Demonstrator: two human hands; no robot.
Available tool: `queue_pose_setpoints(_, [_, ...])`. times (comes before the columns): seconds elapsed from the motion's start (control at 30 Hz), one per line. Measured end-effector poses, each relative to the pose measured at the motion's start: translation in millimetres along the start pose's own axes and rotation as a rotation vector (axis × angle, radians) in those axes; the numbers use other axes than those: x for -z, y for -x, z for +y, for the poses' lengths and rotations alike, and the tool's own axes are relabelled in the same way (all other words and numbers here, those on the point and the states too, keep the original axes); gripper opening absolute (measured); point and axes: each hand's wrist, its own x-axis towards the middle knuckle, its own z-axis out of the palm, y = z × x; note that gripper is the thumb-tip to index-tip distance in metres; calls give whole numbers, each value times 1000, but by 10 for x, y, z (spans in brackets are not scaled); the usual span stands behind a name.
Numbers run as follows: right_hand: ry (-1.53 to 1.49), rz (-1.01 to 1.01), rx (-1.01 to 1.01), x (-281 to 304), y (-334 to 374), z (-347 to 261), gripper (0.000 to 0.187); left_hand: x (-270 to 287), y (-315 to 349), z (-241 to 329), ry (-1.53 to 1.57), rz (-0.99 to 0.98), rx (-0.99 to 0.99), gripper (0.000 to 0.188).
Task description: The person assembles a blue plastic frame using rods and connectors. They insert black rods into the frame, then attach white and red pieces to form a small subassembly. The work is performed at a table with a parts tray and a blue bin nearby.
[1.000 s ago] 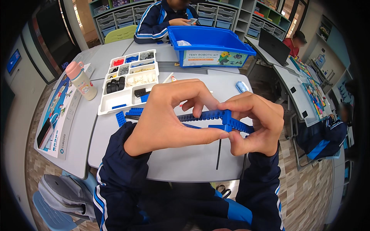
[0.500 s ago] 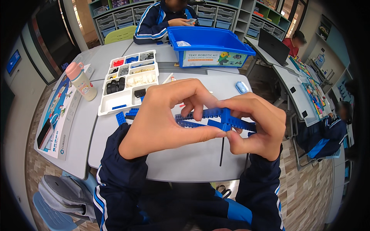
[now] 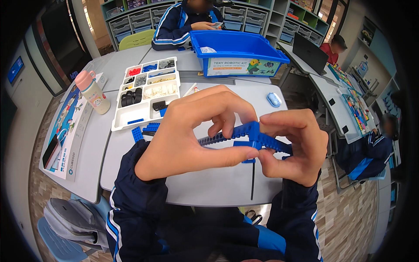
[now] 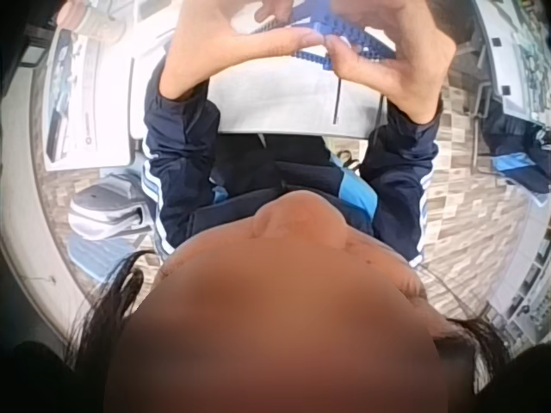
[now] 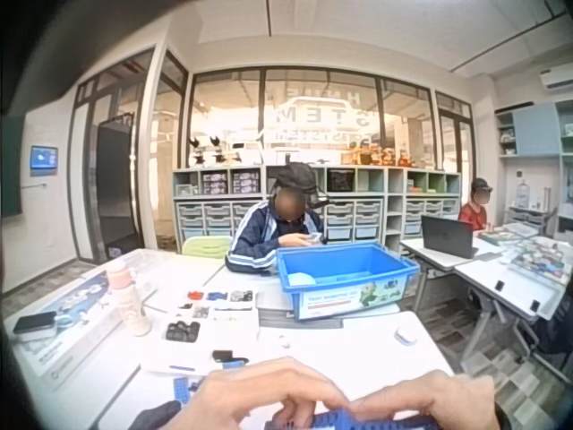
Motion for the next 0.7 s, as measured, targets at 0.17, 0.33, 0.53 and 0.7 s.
queue_pose_setpoints(0.17, [-14,57,38,-31,15,-50,42,42,3,16,18,-70,-32,49])
queue_pose_setpoints(0.33, [47,4,44,22,-6,-91,33,75,-17,28,-62,-85,-193,48])
queue_pose_setpoints(0.53, [113,-65,141,35,-6,-105,30,77,-32,20,-82,-126,-250,45])
queue_pose_setpoints(0.7, [167,-40,204,31,21,-99,28,30,-43,-27,-51,-124,-322,45])
